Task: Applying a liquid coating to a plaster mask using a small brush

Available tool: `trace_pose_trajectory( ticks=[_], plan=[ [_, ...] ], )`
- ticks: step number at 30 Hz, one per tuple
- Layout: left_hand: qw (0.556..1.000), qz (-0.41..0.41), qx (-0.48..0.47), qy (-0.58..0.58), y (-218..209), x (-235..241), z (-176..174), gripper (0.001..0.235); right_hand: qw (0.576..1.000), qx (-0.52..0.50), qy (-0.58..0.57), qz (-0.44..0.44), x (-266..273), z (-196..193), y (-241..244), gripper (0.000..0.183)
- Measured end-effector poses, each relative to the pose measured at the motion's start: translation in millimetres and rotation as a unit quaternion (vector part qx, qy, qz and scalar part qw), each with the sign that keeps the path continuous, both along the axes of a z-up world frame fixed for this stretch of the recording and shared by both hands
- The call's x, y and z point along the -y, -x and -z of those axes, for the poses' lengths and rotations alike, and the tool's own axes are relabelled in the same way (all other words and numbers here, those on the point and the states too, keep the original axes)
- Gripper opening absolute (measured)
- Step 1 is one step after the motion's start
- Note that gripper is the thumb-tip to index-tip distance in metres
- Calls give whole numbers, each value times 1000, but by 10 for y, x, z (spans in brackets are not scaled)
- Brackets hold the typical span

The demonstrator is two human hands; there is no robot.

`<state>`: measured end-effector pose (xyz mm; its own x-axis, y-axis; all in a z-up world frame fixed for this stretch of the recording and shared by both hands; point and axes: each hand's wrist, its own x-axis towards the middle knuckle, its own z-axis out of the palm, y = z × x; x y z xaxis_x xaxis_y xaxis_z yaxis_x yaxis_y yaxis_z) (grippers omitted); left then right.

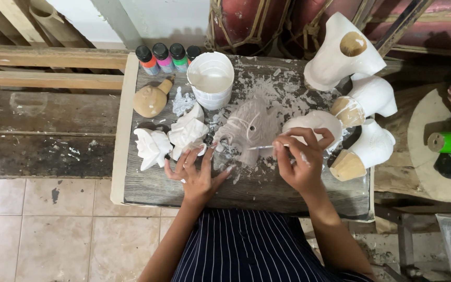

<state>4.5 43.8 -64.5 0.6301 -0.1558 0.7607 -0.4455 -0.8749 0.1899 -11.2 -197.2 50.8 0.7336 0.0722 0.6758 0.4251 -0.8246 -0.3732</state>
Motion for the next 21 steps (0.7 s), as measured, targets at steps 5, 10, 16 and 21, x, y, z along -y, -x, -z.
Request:
trace_pose_trajectory(
  ticks=[5,10,16,21],
  plan=[
    [1000,1,1,1,-3,9,-76,56,999,-32,-41,-15,98,148,64,26],
    [1000,2,1,5,-8,4,-79,55,999,-5,-31,21,153,70,78,25],
    [1000,-1,12,-2,-12,15,-75,57,987,-9,-157,-39,197,115,60,22],
    [1000,-6,12,-12,-4,0,-27,58,992,-27,-120,-18,162,59,115,22]
  ],
)
